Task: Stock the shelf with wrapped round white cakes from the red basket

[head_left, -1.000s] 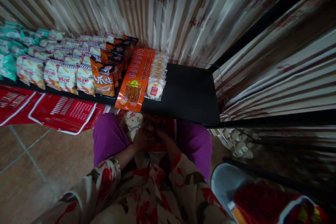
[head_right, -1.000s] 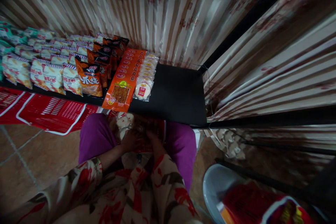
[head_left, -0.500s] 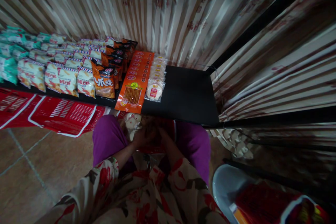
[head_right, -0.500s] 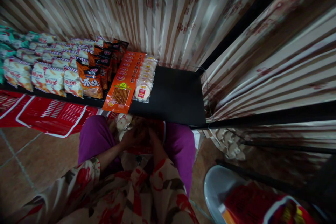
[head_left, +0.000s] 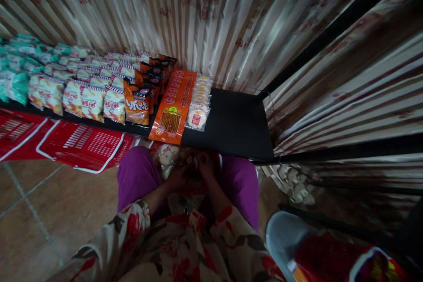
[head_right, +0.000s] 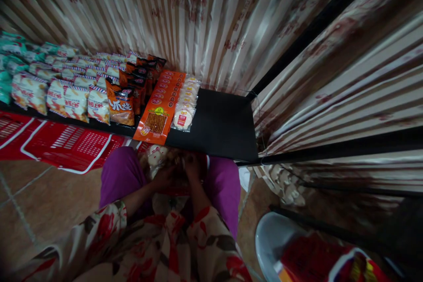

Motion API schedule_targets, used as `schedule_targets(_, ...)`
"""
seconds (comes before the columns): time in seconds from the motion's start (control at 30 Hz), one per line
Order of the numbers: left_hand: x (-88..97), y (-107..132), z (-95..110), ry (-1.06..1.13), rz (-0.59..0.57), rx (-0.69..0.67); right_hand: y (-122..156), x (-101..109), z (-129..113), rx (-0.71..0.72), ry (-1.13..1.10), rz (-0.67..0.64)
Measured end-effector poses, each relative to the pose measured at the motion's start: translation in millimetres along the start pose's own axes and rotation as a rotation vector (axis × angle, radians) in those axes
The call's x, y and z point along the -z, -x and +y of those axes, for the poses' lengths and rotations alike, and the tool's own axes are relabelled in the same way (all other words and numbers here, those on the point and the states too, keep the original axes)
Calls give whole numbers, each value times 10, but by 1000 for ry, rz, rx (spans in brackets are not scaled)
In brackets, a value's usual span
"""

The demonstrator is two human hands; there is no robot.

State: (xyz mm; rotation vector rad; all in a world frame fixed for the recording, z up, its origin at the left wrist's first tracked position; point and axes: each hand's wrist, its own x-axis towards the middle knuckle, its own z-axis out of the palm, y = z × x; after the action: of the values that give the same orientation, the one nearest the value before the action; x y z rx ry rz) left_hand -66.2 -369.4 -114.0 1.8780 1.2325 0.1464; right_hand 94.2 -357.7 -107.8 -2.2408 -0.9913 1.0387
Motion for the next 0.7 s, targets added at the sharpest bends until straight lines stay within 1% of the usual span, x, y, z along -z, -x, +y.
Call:
schedule_targets(0.1,-22,-4,-12,-43,-14,-82,51,-24,34,167,67,29)
schedule_targets(0.13,-25,0,-12,-53,-24,-110,54,-42,57,200,89,26)
schedule_targets(0.23,-29,24,-3,-79,-35,-177,45,-96,128,188,134,13)
schedule_targets(0.33,-29,46,6,-83,-21,-210,47,-104,153,175,154,53)
schedule_targets(0.5,-18,51,16,-37,1,-166,123,-31,76,234,163,123)
schedule_targets(0.6,-31,48,22,-3,57,-77,191,19,-2,277,177,158)
schedule_targets(0.7,-61,44,29,55,122,14,258,79,-83,294,208,149)
